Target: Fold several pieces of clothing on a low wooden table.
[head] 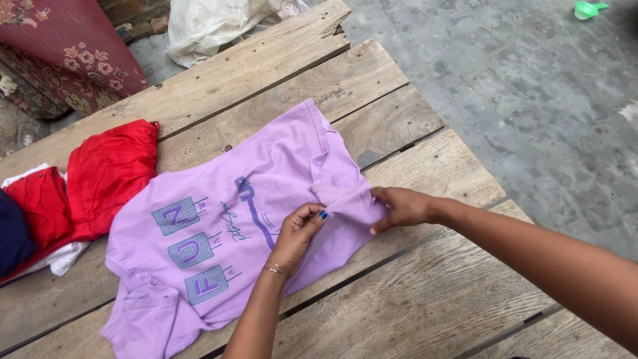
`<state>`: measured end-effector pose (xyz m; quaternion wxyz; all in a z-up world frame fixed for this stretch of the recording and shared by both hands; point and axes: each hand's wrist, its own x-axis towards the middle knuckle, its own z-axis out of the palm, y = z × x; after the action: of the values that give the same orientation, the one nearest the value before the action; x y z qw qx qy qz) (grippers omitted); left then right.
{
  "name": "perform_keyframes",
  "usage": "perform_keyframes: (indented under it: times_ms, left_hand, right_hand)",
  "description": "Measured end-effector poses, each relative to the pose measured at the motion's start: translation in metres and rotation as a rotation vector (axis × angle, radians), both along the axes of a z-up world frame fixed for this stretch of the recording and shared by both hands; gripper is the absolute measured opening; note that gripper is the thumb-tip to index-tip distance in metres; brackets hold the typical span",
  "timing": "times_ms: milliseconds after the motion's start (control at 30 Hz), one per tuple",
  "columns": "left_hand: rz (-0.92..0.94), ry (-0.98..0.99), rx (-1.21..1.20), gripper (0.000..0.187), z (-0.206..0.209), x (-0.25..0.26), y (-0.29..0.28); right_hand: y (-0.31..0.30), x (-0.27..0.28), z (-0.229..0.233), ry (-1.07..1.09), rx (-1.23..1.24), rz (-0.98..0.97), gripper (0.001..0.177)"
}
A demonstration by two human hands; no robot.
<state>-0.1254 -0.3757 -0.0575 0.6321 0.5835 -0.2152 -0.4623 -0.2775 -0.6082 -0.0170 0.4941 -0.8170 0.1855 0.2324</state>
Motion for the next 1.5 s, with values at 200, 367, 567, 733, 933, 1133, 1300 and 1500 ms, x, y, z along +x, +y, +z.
perform_keyframes:
  times_ms: [200,367,567,733,933,1133,1300,1500]
  left_hand:
    - [-0.130,-0.451,0.178,0.037,0.022,-0.030,0.017]
    - [-0.374,-1.130,0.382,0.043,0.030,-0.028,0.083]
    - [-0.440,-1.502,0.664,0.046,0.011,0.011,0.190]
    - [-0.290,-1.582,0.975,0.054,0.016,0.032,0.264]
    - [0.050,-1.303,1.298,0.083,0.012,0.038,0.312]
    - [0.318,-1.143,1.073,0.091,-0.003,0.059,0.339]
    - [0.321,-0.920,1.130,0.066,0.007,0.096,0.343]
    - [0.281,-0.874,0.669,0.018,0.051,0.082,0.381]
  right_hand:
    - [-0.031,-0.021,-0.032,0.240,0.093,0.052,0.055]
    - [-0.027,-0.033,-0.033,0.331,-0.129,0.189,0.055]
    - [0.021,-0.010,0.014,0.369,-0.682,0.259,0.080]
    - [0.101,0.015,0.025,0.040,-0.816,0.361,0.070]
    - [0.205,0.045,0.012,-0.224,-0.530,0.819,0.037]
    - [0.266,0.081,-0.010,-0.334,-0.474,0.756,0.040]
    - [0.293,0.103,-0.020,-0.333,-0.503,0.669,0.042]
    - [0.298,0.110,-0.042,-0.376,-0.575,0.657,0.026]
